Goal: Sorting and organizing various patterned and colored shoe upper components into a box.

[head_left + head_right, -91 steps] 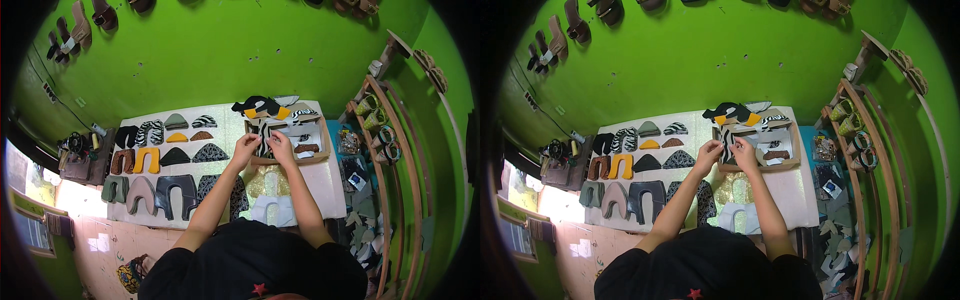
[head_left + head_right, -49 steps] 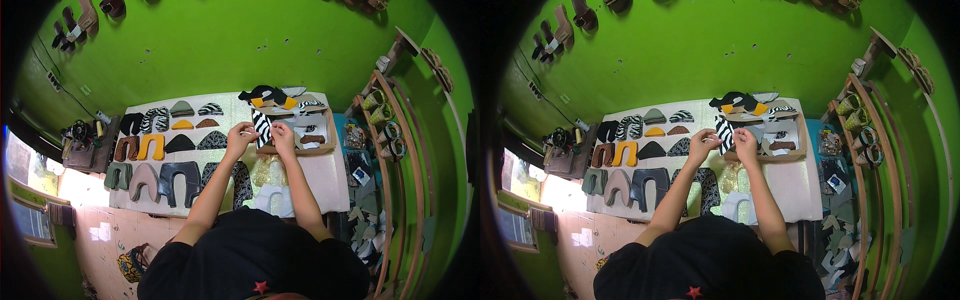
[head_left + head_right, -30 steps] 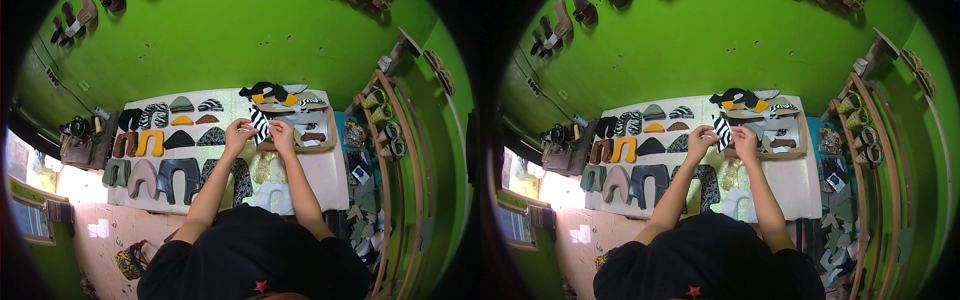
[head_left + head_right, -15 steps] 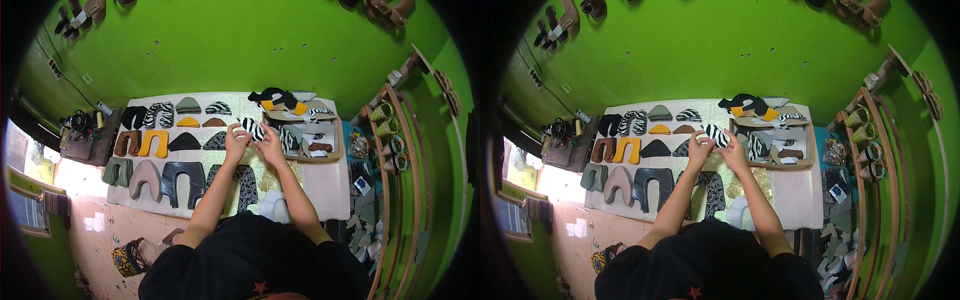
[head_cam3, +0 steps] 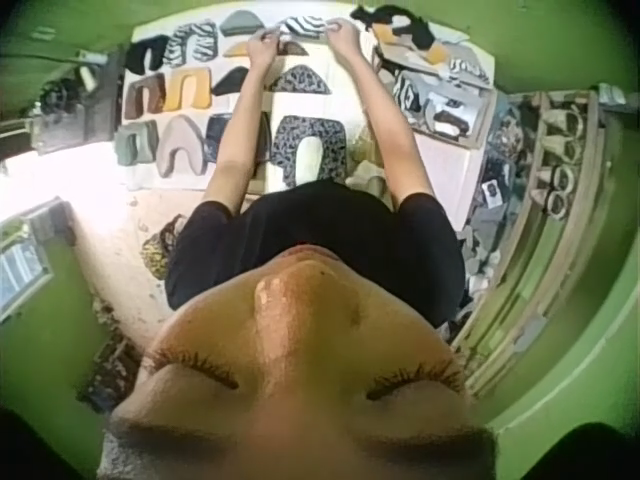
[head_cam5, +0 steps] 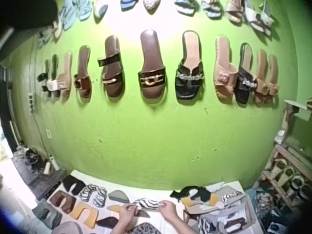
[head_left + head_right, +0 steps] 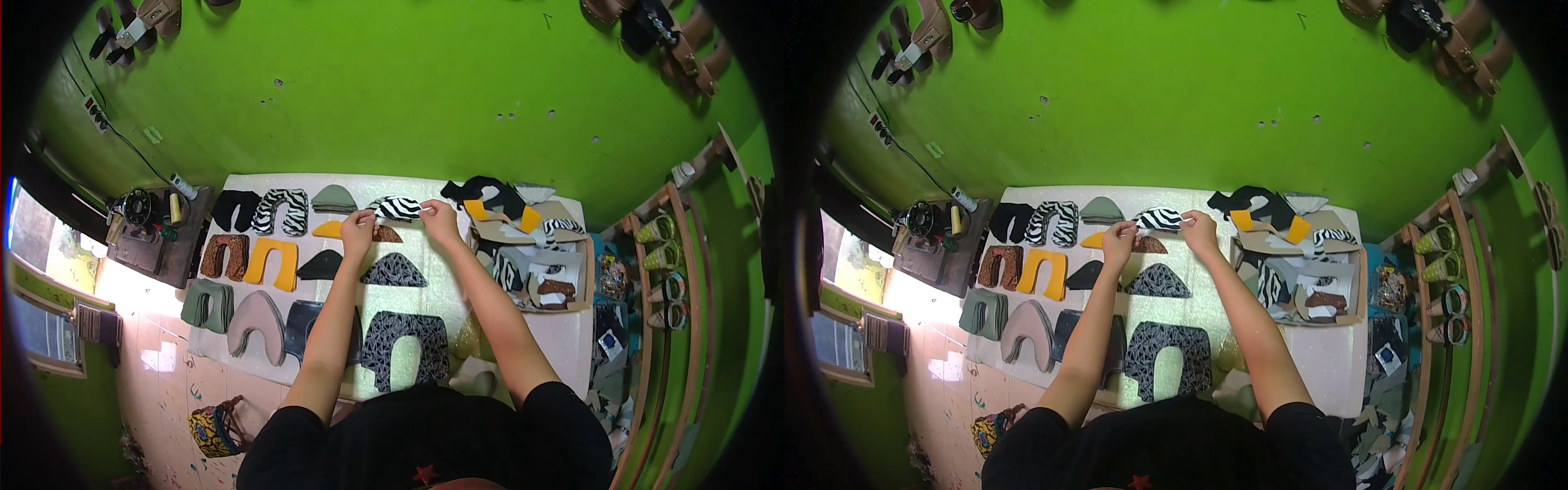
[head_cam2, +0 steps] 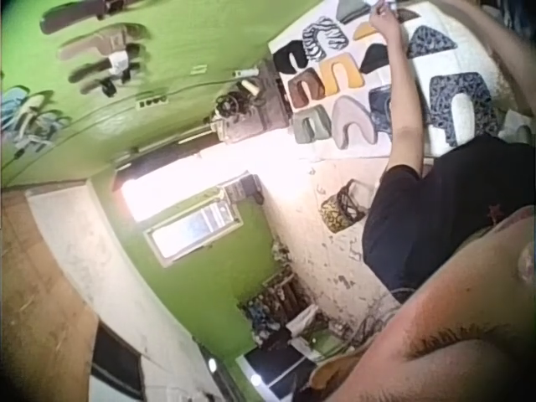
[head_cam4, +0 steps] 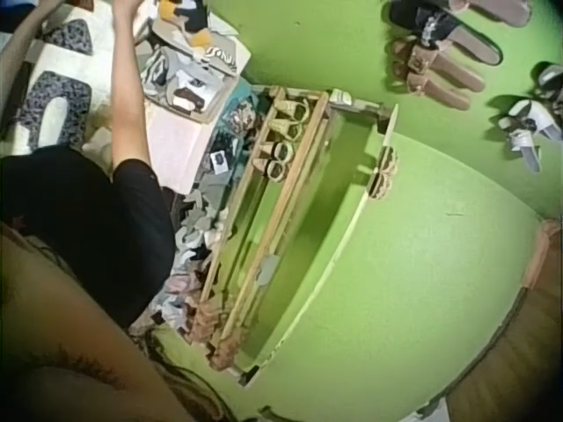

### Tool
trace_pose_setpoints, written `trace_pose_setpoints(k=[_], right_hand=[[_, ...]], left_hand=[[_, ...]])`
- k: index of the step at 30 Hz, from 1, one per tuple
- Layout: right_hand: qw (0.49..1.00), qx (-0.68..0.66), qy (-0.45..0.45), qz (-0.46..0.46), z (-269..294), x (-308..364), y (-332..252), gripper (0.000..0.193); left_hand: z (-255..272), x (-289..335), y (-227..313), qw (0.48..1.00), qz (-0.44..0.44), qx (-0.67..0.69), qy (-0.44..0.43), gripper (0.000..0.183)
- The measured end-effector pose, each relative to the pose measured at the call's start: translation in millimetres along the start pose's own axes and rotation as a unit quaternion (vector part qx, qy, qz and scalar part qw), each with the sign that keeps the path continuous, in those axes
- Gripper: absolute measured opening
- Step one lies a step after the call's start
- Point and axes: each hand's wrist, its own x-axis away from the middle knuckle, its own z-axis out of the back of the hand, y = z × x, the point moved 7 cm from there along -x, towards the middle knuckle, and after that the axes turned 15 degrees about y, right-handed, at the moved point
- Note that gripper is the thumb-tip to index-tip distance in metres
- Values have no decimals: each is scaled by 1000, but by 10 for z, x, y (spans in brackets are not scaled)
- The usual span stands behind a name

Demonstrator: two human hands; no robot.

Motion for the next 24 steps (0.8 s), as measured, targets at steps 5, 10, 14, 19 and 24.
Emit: trace_pose_setpoints(k=[5, 10, 14, 19, 24], right_hand=[[999, 39, 17, -22, -354, -309, 185, 18], [996, 78, 3, -53, -583, -411, 403, 18], [993, 113, 5, -32, -597, -348, 375, 20], [963, 257, -27, 71, -569, -281, 126, 42], [938, 288, -142, 133, -773, -243, 85, 76]], left_hand=[[-26, -234, 359, 948, -233, -214, 35, 26], [-355, -251, 674, 857, -385, -325, -109, 43], [-631, -297, 551, 788, -426, -392, -211, 61], [-818, -457, 292, 738, -376, -502, -249, 58], [-935, -565, -46, 702, -413, -495, -303, 38]])
